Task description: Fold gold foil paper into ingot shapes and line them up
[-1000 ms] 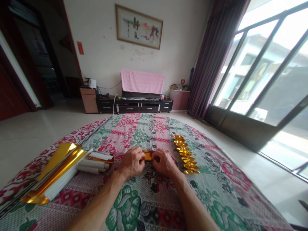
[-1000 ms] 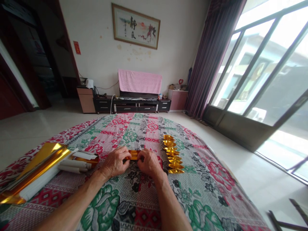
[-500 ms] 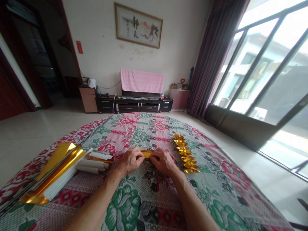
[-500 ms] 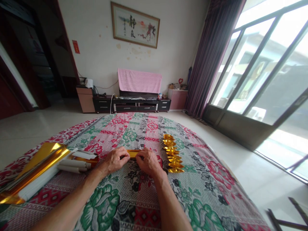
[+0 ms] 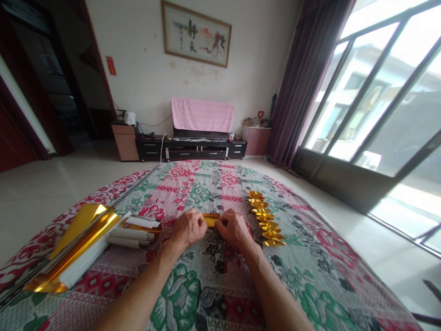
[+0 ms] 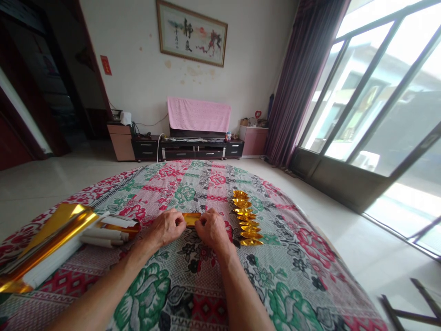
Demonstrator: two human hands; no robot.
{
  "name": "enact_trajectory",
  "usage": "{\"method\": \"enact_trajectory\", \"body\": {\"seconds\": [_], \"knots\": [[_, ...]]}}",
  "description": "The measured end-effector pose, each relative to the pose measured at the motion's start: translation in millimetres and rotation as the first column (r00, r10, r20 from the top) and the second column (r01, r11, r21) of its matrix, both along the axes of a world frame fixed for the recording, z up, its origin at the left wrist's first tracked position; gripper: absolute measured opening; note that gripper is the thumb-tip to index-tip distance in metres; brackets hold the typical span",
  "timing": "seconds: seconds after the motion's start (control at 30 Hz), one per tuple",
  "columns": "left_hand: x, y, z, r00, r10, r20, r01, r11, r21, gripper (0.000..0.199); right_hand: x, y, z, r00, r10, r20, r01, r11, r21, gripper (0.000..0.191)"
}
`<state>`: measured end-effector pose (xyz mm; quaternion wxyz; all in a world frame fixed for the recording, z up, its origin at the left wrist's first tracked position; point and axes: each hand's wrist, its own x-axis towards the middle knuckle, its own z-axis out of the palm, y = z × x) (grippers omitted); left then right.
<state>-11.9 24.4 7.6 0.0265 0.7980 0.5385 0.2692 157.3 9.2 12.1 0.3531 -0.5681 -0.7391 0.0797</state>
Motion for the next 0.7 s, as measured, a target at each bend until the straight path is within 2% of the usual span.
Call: {"method": "enact_trajectory", "body": {"seconds": [0.37,0.6,0.7], "knots": [[0.1,-2.7,1.1,0.999,0.035,-0.023,-0.036,0.999,-0.020,0.014,11.5,4.1,-4.4,0.992,0.117,-0.041,-0.116,0.993,0.027,0.018],[-12.0,3.4,2.4,0.994,-0.080,0.070,0.089,0.987,-0.137,0.017,9.5,4.7,-6.4,0.997,0.079,-0.009,-0.079,0.996,0.028,0.017],[-16.3,4.9,4.2,0.992,-0.096,0.082,0.109,0.978,-0.175,0.020,9.5,4.6,-7.2,0.997,0.070,-0.009,-0.070,0.997,0.030,0.017]]}}
